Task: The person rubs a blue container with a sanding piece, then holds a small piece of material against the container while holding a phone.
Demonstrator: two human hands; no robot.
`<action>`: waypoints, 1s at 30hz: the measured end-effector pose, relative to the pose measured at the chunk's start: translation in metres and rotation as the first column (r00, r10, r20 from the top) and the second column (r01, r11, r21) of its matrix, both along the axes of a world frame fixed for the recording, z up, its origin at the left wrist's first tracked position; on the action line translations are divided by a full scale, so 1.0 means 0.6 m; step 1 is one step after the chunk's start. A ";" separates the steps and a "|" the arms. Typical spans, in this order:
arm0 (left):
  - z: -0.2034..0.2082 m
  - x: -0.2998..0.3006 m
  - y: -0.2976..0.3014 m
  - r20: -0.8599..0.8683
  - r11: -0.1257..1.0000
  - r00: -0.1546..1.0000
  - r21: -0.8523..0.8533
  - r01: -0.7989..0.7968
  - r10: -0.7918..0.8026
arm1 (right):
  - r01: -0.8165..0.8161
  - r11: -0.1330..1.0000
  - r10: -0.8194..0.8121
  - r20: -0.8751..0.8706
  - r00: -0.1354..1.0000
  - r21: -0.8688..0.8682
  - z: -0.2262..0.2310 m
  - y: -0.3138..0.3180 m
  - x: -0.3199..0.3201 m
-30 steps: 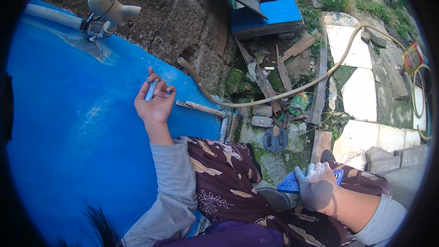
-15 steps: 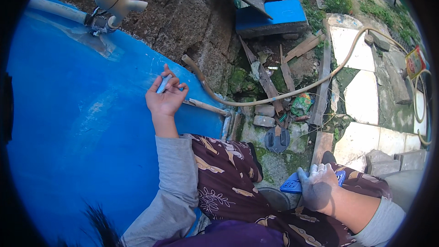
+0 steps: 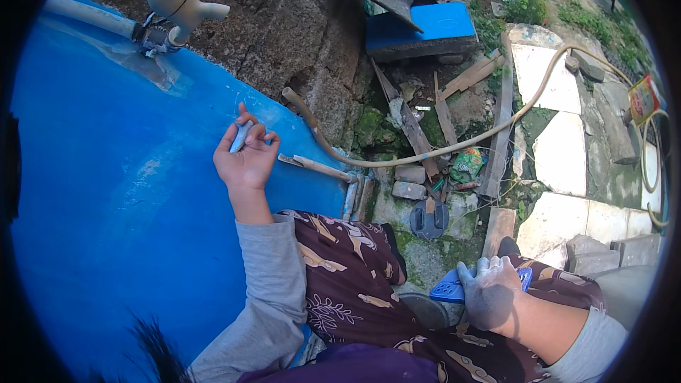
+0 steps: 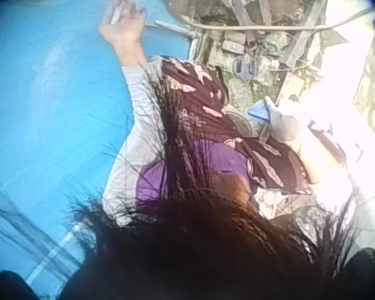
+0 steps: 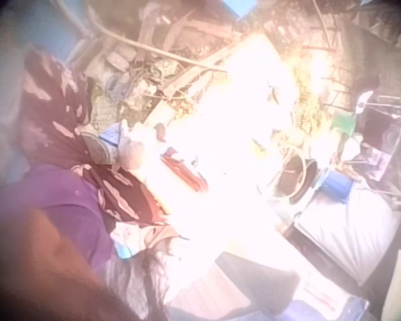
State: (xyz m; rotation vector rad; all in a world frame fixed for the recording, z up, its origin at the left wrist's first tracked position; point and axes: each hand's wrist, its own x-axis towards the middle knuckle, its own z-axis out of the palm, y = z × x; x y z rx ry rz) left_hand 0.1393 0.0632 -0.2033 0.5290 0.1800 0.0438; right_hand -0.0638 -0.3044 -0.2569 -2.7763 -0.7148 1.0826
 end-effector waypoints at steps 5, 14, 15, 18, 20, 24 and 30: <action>-0.001 0.003 0.018 0.075 0.997 0.995 -0.039 0.064 -0.061 | -0.015 1.000 0.014 0.035 0.999 0.009 0.002 -0.003 -0.001; 0.008 -0.003 0.014 0.191 0.996 0.982 0.088 -0.006 -0.011 | -0.017 1.000 0.017 0.002 1.000 -0.002 0.000 0.000 0.005; 0.010 -0.007 0.017 0.222 0.998 0.975 0.057 0.019 -0.031 | -0.007 1.000 0.007 0.007 1.000 -0.004 0.002 0.000 0.005; -0.010 0.013 0.007 -0.069 0.981 0.991 -0.168 0.101 -0.114 | -0.031 0.999 0.032 0.024 0.999 -0.032 0.004 -0.003 0.003; -0.014 0.017 0.003 -0.112 0.987 0.988 -0.139 0.086 -0.102 | -0.044 0.998 0.045 0.023 0.999 -0.036 0.007 -0.003 0.002; 0.006 -0.004 0.012 0.042 1.000 0.999 0.004 0.009 -0.009 | -0.016 1.000 0.015 -0.039 0.999 -0.019 0.007 0.002 0.007; -0.015 0.016 0.010 0.001 0.993 0.995 -0.068 0.098 -0.098 | -0.034 0.998 0.036 0.047 0.998 -0.044 0.002 -0.003 -0.003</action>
